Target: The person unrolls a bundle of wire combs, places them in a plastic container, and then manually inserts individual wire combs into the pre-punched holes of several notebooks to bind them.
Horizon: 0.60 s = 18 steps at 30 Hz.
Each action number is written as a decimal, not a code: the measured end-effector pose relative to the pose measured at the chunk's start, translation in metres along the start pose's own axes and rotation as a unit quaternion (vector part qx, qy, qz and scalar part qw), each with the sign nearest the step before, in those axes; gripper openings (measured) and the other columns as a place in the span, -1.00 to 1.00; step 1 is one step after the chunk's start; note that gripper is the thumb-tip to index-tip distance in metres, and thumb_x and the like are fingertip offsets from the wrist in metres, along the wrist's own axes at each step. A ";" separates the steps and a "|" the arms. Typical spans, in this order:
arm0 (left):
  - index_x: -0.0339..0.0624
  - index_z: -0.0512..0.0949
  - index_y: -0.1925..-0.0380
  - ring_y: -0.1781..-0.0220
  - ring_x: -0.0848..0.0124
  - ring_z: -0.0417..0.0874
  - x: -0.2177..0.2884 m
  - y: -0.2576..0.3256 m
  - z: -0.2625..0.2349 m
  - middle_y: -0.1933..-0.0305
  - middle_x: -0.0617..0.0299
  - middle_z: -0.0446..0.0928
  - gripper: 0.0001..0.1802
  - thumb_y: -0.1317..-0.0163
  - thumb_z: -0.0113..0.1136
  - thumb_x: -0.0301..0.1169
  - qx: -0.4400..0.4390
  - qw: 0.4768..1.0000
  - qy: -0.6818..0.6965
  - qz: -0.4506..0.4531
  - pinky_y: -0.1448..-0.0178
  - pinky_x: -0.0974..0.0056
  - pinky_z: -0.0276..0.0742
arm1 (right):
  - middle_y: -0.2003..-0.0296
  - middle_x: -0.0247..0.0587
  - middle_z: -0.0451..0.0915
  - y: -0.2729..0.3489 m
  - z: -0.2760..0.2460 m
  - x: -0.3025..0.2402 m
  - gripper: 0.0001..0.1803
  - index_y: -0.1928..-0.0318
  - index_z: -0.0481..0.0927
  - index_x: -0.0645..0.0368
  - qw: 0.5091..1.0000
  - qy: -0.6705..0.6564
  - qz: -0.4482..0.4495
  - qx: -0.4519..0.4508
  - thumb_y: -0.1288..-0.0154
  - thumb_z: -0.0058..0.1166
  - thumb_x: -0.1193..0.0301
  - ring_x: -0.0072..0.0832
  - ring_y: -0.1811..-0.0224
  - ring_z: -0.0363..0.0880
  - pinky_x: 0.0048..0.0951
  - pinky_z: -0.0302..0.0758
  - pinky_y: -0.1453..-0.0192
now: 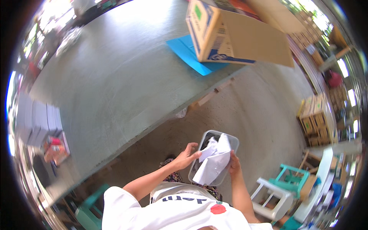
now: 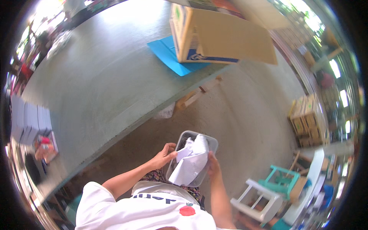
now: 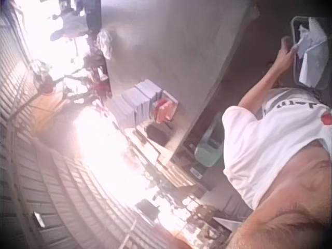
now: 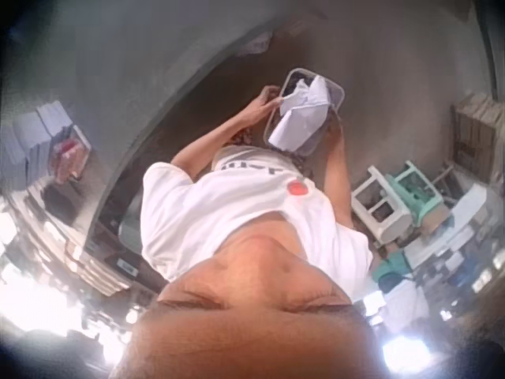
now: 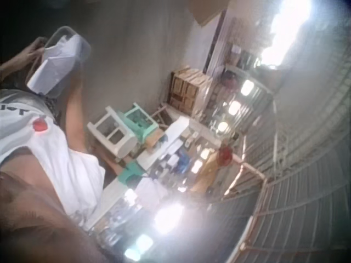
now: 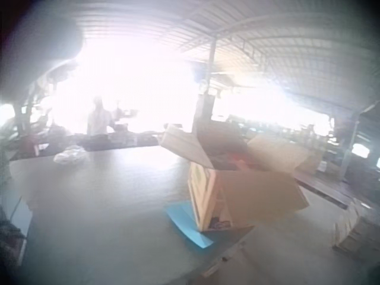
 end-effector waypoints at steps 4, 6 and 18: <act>-0.30 -0.14 -0.31 -0.37 0.10 0.07 -0.030 -0.026 0.001 -0.34 -0.10 0.04 0.06 -0.03 0.20 0.06 0.154 0.947 0.281 -0.011 -0.38 0.13 0.00 | 0.09 -0.23 0.51 -0.072 0.005 0.011 -0.42 -0.05 0.38 0.19 0.988 0.047 0.148 -0.016 -0.07 0.24 0.18 -0.37 0.04 0.49 -0.31 0.43 -0.06; -0.27 -0.13 -0.31 -0.36 0.11 0.11 -0.050 -0.031 0.001 -0.32 -0.11 0.07 0.15 0.10 0.34 0.04 0.213 0.948 0.234 -0.026 -0.37 0.15 0.05 | 0.07 -0.20 0.51 -0.099 0.020 0.020 -0.41 -0.06 0.37 0.20 0.980 0.037 0.180 -0.069 -0.04 0.27 0.25 -0.35 0.05 0.49 -0.31 0.44 -0.06; -0.14 0.14 -0.26 -0.09 0.26 0.44 -0.324 -0.053 -0.037 -0.14 0.08 0.37 -0.09 0.13 0.40 -0.50 0.415 0.837 0.338 -0.114 -0.15 0.21 0.39 | -0.05 -0.07 0.44 -0.391 -0.061 0.116 -0.17 -0.19 0.26 0.24 0.766 0.627 0.084 -0.112 -0.09 0.09 -0.11 -0.27 -0.12 0.38 -0.21 0.28 -0.20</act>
Point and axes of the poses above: each hand's wrist, its own y-axis away from the middle knuckle, its own z-axis out of the palm, x = y × z, the point moved 8 cm from there along -y, towards the middle knuckle
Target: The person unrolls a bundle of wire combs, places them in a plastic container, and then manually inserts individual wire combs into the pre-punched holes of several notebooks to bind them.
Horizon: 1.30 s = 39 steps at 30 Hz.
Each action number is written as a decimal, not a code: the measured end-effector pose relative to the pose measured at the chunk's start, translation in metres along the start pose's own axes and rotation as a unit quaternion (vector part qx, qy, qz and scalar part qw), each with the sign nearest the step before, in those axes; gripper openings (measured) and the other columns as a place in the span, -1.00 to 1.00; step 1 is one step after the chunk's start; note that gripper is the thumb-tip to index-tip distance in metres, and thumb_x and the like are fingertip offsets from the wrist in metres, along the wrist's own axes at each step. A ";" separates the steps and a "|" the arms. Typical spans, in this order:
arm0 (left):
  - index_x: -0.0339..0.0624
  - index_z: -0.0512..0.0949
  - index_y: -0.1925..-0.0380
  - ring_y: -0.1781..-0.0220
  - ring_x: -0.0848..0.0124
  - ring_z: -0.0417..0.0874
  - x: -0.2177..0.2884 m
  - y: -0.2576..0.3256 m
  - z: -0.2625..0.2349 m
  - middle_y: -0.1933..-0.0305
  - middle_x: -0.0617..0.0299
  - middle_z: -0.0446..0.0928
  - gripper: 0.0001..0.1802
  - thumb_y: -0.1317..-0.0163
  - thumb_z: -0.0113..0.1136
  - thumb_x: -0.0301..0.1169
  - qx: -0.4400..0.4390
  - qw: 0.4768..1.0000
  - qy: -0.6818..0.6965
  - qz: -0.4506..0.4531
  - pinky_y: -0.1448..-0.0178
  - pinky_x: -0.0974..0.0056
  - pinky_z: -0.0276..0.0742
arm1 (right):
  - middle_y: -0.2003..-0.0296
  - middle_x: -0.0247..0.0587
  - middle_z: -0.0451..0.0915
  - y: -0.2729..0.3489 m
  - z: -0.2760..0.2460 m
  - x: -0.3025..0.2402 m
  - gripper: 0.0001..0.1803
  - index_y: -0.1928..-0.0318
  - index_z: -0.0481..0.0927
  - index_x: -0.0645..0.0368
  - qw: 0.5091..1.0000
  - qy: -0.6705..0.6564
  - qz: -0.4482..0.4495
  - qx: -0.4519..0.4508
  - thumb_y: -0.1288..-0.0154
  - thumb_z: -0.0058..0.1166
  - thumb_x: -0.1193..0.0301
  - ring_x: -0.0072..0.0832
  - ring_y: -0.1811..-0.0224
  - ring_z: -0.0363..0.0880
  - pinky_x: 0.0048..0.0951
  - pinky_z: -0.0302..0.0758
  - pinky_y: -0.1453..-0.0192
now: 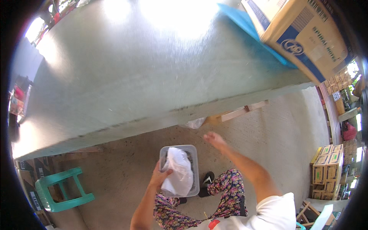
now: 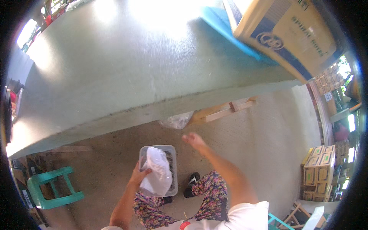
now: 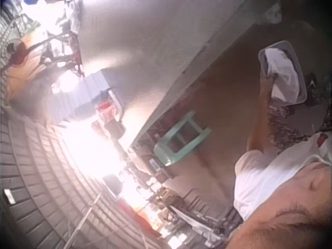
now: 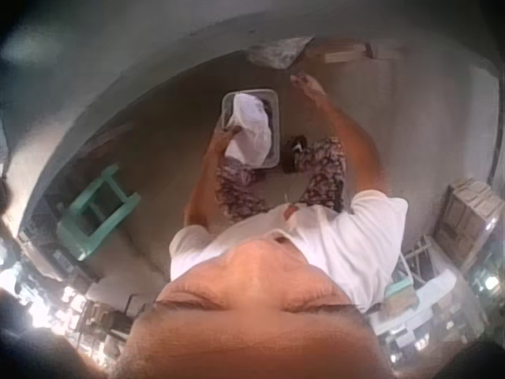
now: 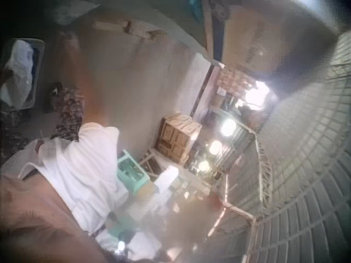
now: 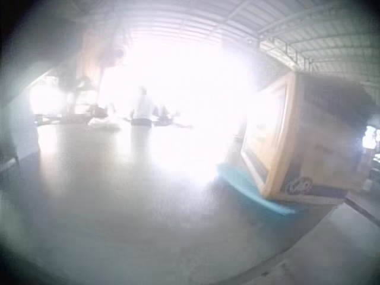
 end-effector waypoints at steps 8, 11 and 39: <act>-0.25 0.23 -0.16 -0.02 0.18 0.50 -0.117 -0.132 -0.074 -0.09 -0.01 0.40 -0.24 0.07 0.38 -0.44 0.035 0.997 0.040 -0.064 -0.01 0.14 0.50 | 0.08 0.15 0.50 -0.212 -0.093 -0.007 -0.36 0.09 0.49 0.40 0.813 0.092 -0.116 0.563 -0.01 0.22 0.06 -0.08 0.04 0.50 -0.25 0.44 -0.01; -0.30 0.27 -0.12 0.04 0.15 0.54 -0.222 -0.183 -0.107 0.01 -0.03 0.48 -0.26 0.10 0.39 -0.44 0.086 0.991 0.010 -0.098 0.04 0.13 0.53 | 0.16 0.10 0.56 -0.261 -0.057 0.024 -0.50 0.25 0.57 0.34 0.881 -0.053 0.047 0.467 0.01 0.23 0.11 -0.12 0.14 0.54 -0.27 0.48 0.07; 0.17 0.23 -0.23 -0.34 -0.02 0.13 0.024 -0.357 0.015 -0.31 0.09 0.19 -0.25 0.04 0.19 -0.11 0.105 0.743 -0.648 0.129 -0.28 -0.38 -0.15 | 0.37 -0.30 0.47 -0.074 -0.084 0.005 -0.76 0.22 0.51 0.24 0.828 -0.014 -0.428 0.361 -0.01 -0.03 0.54 -0.47 0.26 0.44 -0.52 0.37 0.06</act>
Point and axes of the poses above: each hand's wrist, its own y-axis away from the middle knuckle, its own z-axis out of the palm, x = y × z, the point moved 8 cm from there along -y, towards the middle knuckle
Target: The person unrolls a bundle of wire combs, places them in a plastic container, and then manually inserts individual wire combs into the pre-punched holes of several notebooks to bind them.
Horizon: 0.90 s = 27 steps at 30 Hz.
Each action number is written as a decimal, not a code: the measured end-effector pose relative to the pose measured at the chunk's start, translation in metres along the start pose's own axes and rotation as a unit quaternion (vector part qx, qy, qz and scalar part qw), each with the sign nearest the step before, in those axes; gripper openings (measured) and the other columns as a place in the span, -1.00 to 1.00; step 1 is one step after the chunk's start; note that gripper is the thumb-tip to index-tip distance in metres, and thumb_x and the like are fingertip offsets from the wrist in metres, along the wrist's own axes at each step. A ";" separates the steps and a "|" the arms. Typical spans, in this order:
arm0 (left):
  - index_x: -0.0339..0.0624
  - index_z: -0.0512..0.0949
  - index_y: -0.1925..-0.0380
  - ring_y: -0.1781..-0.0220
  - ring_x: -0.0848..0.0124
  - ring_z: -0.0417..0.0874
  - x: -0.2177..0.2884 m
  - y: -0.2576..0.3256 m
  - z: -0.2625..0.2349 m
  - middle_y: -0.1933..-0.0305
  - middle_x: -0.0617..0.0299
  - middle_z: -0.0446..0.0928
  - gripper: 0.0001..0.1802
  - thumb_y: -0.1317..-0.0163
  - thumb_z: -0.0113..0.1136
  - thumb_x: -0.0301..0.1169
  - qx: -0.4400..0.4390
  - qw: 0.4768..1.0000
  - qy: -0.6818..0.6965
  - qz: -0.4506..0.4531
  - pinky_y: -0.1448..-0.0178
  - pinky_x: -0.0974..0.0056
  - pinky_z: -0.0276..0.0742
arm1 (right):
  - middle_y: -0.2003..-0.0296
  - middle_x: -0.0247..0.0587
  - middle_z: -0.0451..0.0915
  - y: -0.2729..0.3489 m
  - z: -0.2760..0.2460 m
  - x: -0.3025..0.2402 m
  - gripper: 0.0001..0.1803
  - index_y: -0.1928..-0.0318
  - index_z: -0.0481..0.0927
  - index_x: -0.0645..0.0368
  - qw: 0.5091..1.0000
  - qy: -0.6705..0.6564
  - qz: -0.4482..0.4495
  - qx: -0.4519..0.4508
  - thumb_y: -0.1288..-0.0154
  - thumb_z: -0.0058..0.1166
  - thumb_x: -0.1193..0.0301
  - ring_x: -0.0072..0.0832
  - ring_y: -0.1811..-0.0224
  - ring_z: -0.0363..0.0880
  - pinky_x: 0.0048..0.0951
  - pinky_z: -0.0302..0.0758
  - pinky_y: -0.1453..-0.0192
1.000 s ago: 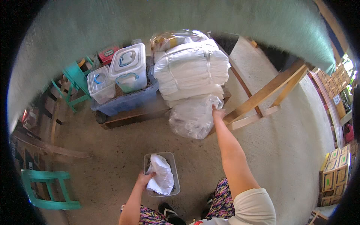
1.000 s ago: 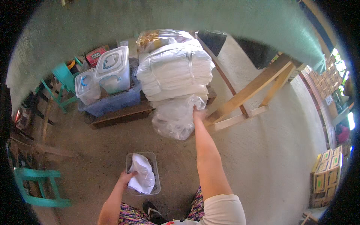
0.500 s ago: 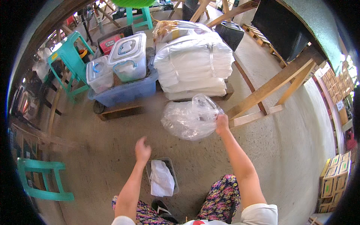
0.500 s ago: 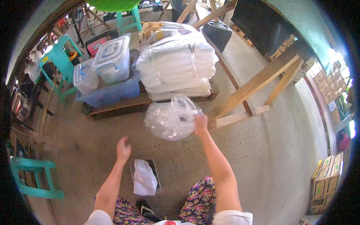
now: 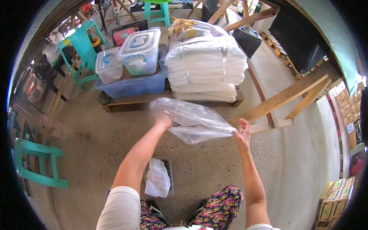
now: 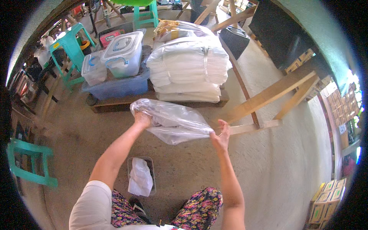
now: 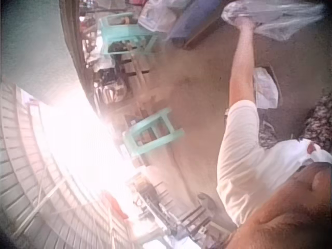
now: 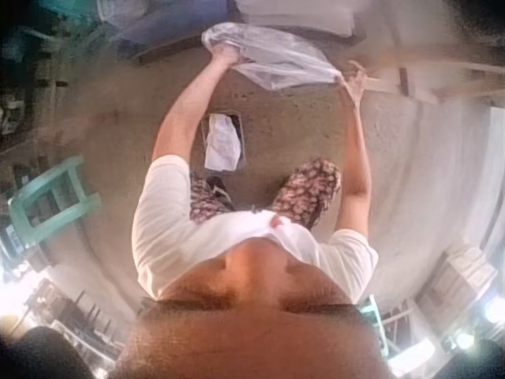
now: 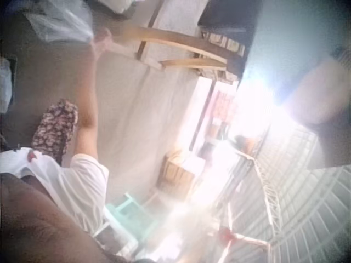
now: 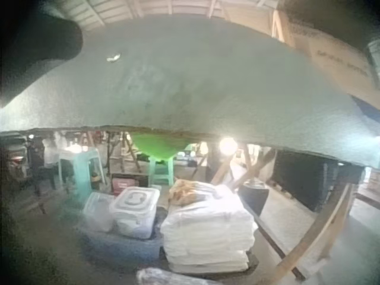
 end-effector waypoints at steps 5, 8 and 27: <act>0.32 0.15 -0.27 -0.43 -0.01 -0.11 0.060 0.071 -0.065 -0.39 0.06 -0.03 -0.24 0.02 0.15 -0.26 0.079 0.966 -0.239 0.055 -0.31 -0.36 -0.28 | 0.20 0.04 0.52 0.045 0.146 -0.103 -0.58 -0.05 0.35 0.18 0.915 -0.090 -0.201 -0.339 -0.13 -0.01 0.49 -0.25 0.08 0.49 -0.36 0.38 -0.07; 0.35 0.14 -0.26 -0.44 0.00 -0.18 0.034 0.078 -0.079 -0.40 0.06 -0.07 -0.17 0.08 0.24 -0.28 0.152 0.955 -0.245 0.061 -0.35 -0.28 -0.32 | 0.15 0.14 0.53 0.048 0.225 0.009 -0.59 -0.09 0.33 0.19 0.857 0.238 -0.097 -0.446 -0.21 -0.13 0.43 -0.07 0.09 0.52 -0.21 0.46 0.04; -0.31 -0.04 -0.30 -0.28 0.10 0.28 -0.096 0.257 0.215 -0.28 -0.18 0.16 0.20 0.21 0.38 0.12 0.037 0.666 0.679 -0.306 -0.28 0.16 0.24 | -0.34 -0.11 0.00 0.029 0.186 0.003 -0.72 0.15 0.59 0.02 0.797 0.502 -0.266 -0.204 -0.16 -0.06 0.26 0.11 -0.31 -0.02 0.29 -0.09 -0.25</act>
Point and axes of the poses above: each hand's wrist, its own y-axis away from the middle knuckle, its own z-axis out of the palm, x = y × z, the point moved 8 cm from there along -y, towards the middle knuckle
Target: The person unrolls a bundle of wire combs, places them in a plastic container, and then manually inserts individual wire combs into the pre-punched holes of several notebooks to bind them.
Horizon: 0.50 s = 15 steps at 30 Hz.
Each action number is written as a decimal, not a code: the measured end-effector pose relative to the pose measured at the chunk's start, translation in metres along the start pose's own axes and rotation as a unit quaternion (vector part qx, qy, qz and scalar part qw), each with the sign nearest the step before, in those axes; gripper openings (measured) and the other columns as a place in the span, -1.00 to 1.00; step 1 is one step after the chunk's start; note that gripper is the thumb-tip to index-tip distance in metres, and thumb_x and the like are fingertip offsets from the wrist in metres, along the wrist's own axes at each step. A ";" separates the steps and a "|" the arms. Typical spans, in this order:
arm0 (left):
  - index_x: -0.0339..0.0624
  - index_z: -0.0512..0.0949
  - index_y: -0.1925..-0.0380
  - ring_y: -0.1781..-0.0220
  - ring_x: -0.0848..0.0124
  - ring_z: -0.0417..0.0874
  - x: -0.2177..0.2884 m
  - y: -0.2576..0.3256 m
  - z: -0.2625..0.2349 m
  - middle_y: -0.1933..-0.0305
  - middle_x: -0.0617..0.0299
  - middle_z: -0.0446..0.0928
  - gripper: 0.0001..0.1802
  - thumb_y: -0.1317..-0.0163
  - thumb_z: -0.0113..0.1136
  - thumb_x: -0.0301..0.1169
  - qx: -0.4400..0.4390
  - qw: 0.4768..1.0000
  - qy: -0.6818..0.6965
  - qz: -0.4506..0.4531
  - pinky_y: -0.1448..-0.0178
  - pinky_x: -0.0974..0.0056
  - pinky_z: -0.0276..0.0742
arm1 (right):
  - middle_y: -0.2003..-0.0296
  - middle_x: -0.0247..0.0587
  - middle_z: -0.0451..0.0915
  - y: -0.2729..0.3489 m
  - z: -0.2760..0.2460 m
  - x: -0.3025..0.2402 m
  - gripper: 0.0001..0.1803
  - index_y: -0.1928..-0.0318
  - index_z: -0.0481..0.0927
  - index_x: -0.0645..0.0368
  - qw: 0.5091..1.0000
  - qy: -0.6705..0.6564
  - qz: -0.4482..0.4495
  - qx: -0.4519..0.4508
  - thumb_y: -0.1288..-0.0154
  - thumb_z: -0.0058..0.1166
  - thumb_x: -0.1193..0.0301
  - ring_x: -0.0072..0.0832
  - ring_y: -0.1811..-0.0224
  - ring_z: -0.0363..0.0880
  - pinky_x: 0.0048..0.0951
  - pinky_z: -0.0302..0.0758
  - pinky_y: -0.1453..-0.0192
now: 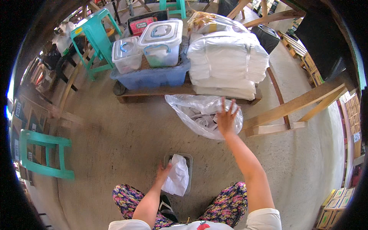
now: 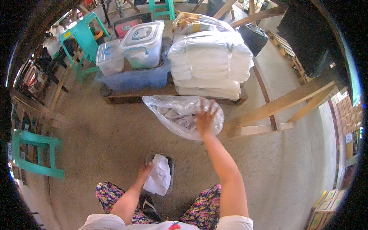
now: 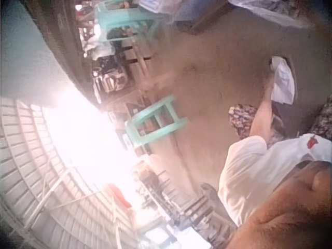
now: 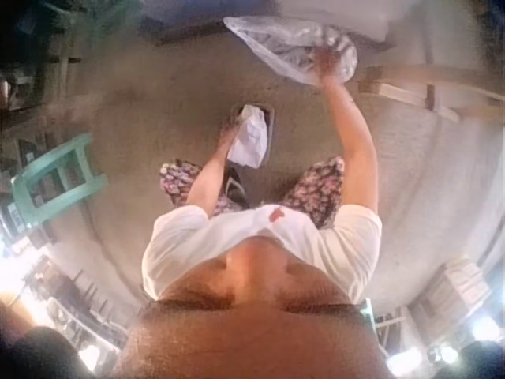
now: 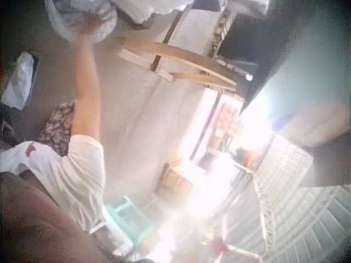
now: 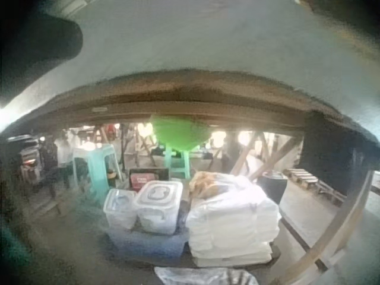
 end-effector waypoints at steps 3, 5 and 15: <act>-0.30 -0.17 -0.32 -0.29 0.10 0.26 -0.012 0.000 -0.006 -0.31 -0.22 0.09 0.37 0.36 0.46 0.10 0.082 0.888 -0.435 0.128 -0.27 0.14 0.27 | -0.26 0.10 0.16 0.006 0.033 0.031 -0.65 0.03 0.51 0.07 0.987 0.009 0.093 -0.133 -0.19 -0.12 0.29 0.07 -0.15 0.32 0.21 0.26 -0.09; -0.31 -0.05 -0.29 -0.22 0.08 0.36 -0.012 -0.003 0.005 -0.24 -0.21 0.21 0.37 0.50 0.53 0.05 0.100 0.900 -0.393 0.161 -0.18 0.14 0.39 | -0.04 0.16 0.39 0.027 0.062 0.081 -0.65 0.05 0.49 0.15 0.957 -0.204 0.202 -0.036 -0.16 -0.11 0.34 0.02 0.09 0.48 0.07 0.40 0.09; -0.37 0.56 0.29 0.33 0.18 0.64 -0.044 -0.043 -0.035 0.37 -0.10 0.59 -0.64 0.14 0.29 -0.39 0.051 0.940 -0.328 0.080 0.29 0.11 0.50 | 0.27 -0.12 0.53 -0.009 -0.066 0.079 -0.77 0.46 0.57 0.11 0.952 -0.291 0.057 0.073 0.08 -0.07 0.69 -0.12 0.33 0.55 -0.21 0.48 0.28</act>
Point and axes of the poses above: each hand's wrist, its own y-axis away from the middle knuckle, its own z-axis out of the palm, x = y × z, the point moved 8 cm from there along -y, towards the middle knuckle
